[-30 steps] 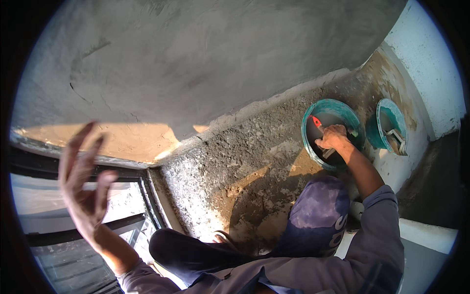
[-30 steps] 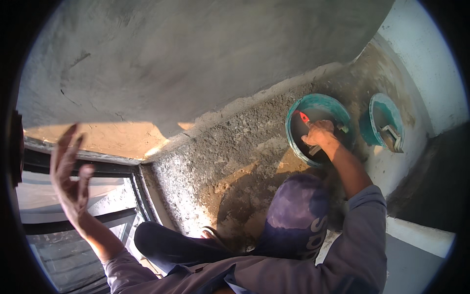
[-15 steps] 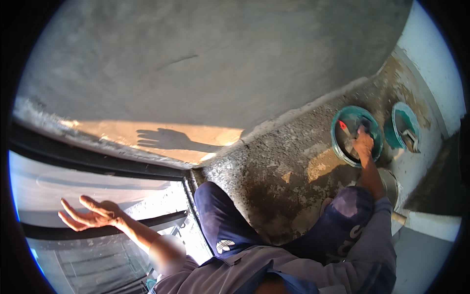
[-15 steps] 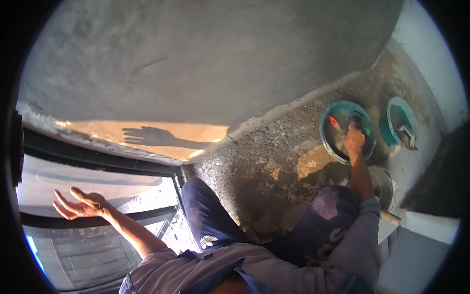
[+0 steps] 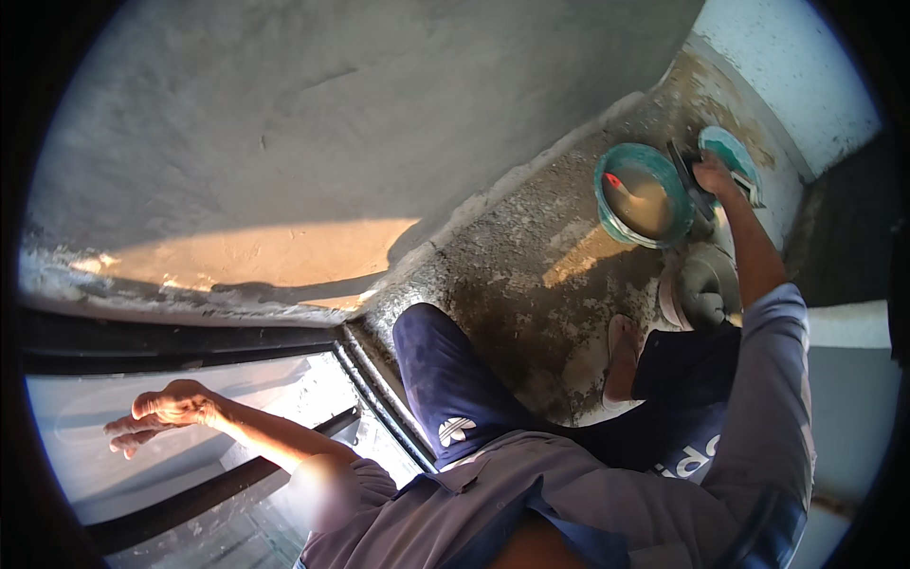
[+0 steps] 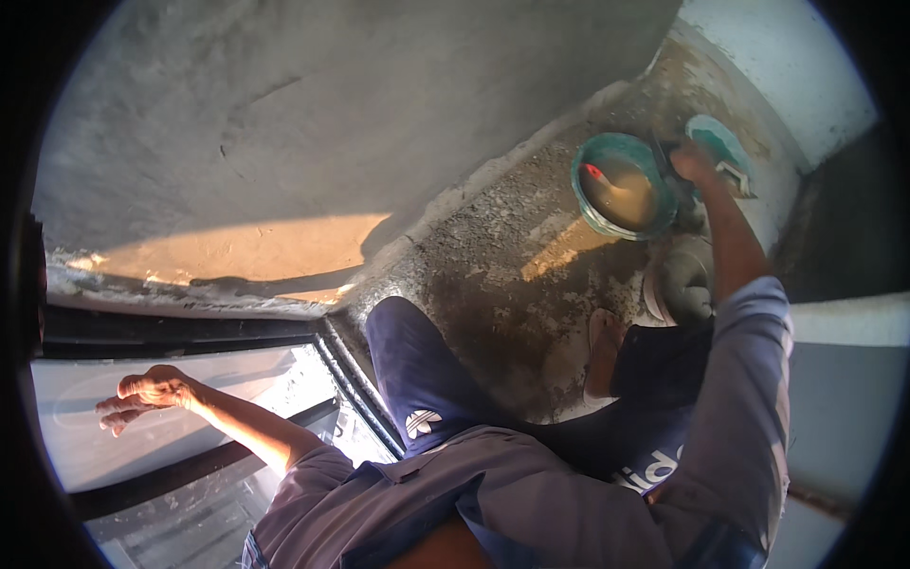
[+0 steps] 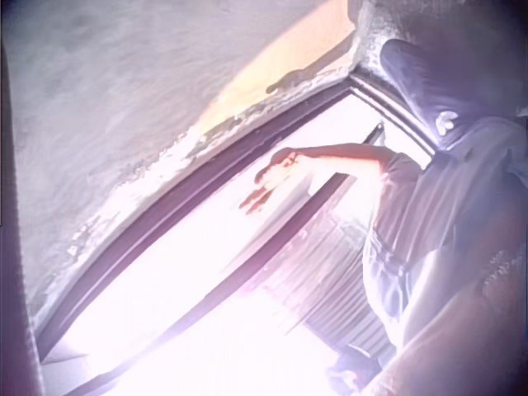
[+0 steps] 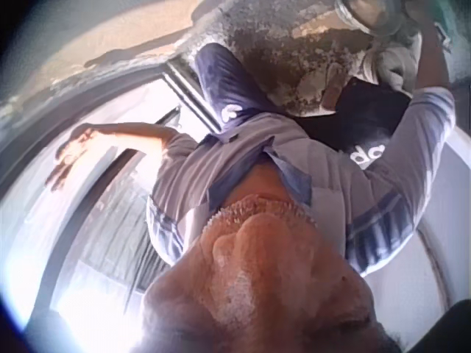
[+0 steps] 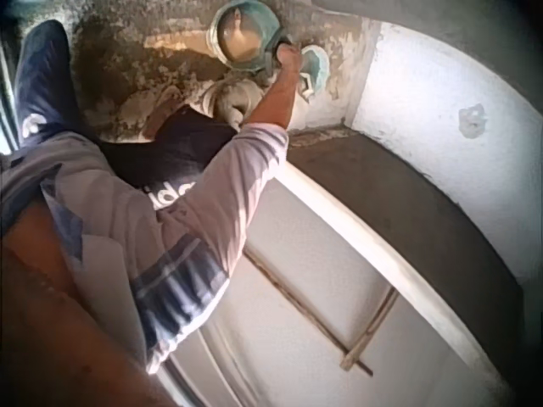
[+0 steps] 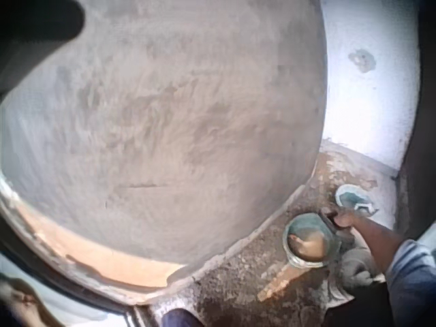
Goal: The person scoops plaster from a bucket onto a float using a trowel, applies it to a wall, and smoothes the surface with the float, occasionally using a brush to apply water to the plaster.
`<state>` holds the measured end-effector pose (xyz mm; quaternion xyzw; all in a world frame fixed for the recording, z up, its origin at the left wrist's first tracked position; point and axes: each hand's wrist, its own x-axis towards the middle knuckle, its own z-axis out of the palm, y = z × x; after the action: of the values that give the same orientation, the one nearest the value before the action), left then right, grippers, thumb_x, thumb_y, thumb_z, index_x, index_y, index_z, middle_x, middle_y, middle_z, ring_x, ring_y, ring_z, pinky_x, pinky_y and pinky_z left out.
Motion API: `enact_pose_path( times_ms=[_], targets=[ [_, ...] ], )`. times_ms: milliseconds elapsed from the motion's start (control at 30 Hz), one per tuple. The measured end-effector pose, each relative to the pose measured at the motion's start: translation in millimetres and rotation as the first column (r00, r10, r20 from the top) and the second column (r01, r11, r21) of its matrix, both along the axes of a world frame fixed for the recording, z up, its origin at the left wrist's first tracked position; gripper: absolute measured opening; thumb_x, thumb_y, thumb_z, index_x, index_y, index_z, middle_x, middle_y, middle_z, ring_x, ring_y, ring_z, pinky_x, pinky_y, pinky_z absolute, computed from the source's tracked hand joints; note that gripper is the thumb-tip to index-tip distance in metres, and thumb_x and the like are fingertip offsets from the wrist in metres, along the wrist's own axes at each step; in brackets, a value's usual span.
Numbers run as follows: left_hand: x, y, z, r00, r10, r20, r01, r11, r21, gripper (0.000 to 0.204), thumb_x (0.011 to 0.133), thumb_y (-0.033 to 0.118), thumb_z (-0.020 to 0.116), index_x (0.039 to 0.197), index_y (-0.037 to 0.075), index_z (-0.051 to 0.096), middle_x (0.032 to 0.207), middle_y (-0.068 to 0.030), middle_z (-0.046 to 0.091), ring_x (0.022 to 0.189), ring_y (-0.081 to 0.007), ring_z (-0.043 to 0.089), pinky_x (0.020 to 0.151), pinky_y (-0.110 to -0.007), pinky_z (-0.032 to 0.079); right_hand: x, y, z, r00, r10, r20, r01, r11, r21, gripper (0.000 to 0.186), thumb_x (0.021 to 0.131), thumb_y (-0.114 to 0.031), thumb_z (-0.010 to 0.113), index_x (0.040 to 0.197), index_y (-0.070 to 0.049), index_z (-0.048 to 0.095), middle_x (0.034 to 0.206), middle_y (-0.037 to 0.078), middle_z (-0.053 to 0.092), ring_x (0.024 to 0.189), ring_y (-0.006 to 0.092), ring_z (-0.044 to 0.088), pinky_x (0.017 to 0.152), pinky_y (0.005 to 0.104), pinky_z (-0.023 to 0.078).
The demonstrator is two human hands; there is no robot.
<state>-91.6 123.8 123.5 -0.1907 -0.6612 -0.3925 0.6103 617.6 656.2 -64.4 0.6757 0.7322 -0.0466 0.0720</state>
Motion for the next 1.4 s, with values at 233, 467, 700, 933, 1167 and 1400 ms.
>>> enact_pose_path(
  times_ms=[233,467,700,933,1167,1400],
  targets=[
    [-56,-1,6,0.986,-0.157,-0.059,0.161,0.983,0.083,0.075,0.105,0.058,0.001,0.163,0.013,0.015,0.170,-0.0142,0.006,0.156,-0.0366,-0.004,0.127,-0.048,0.002,-191,-72,-31,-0.313,0.035,-0.949,0.511,0.849,-0.137,0.059,0.103,-0.030,0.061,0.151,-0.006,0.037,0.140,0.019,0.055,0.127,0.0287,0.055,0.108,0.0391,0.042],
    [-53,6,5,0.991,0.110,-0.079,-0.121,0.981,-0.150,0.092,0.100,0.061,-0.011,0.158,-0.008,0.010,0.168,-0.0244,0.005,0.156,-0.0389,0.003,0.126,-0.052,-0.004,-395,-134,-124,-0.420,-0.276,-0.865,0.378,0.813,-0.443,0.067,0.104,-0.030,0.055,0.160,-0.017,0.020,0.154,0.022,0.040,0.138,0.0402,0.046,0.115,0.0504,0.043],
    [-46,10,5,0.999,0.001,0.036,0.001,0.998,-0.060,0.107,0.094,0.072,-0.010,0.156,-0.012,0.011,0.165,-0.0314,0.007,0.155,-0.0404,0.010,0.128,-0.048,0.006,-396,-86,-98,-0.299,-0.430,-0.852,0.489,0.698,-0.523,0.058,0.106,-0.025,0.046,0.159,-0.014,0.024,0.154,0.024,0.040,0.139,0.0420,0.045,0.115,0.0523,0.041],
    [-37,21,1,0.988,-0.001,0.155,0.004,1.000,-0.017,0.105,0.095,0.071,-0.009,0.157,-0.010,0.011,0.164,-0.0313,0.009,0.154,-0.0410,0.012,0.128,-0.048,0.010,-378,-85,-79,-0.355,-0.204,-0.913,0.526,0.763,-0.375,0.053,0.108,-0.027,0.042,0.158,-0.016,0.027,0.154,0.028,0.037,0.135,0.0448,0.048,0.108,0.0539,0.046],
    [-35,32,-1,0.983,-0.013,0.186,0.018,1.000,-0.024,0.102,0.096,0.071,-0.008,0.157,-0.008,0.012,0.164,-0.0313,0.011,0.153,-0.0415,0.015,0.127,-0.048,0.014,-356,-49,-111,-0.237,-0.105,-0.966,0.578,0.784,-0.227,0.053,0.107,-0.020,0.045,0.157,-0.015,0.030,0.153,0.024,0.042,0.138,0.0422,0.046,0.113,0.0510,0.042],
    [-24,40,-3,0.969,-0.063,0.240,0.060,0.998,0.023,0.100,0.097,0.070,-0.007,0.158,-0.006,0.012,0.164,-0.0312,0.013,0.152,-0.0420,0.017,0.127,-0.048,0.018,-407,-104,-145,-0.178,-0.093,-0.980,0.497,0.850,-0.172,0.058,0.107,-0.024,0.043,0.160,-0.012,0.022,0.158,0.025,0.033,0.143,0.0394,0.042,0.118,0.0484,0.039]
  ],
)
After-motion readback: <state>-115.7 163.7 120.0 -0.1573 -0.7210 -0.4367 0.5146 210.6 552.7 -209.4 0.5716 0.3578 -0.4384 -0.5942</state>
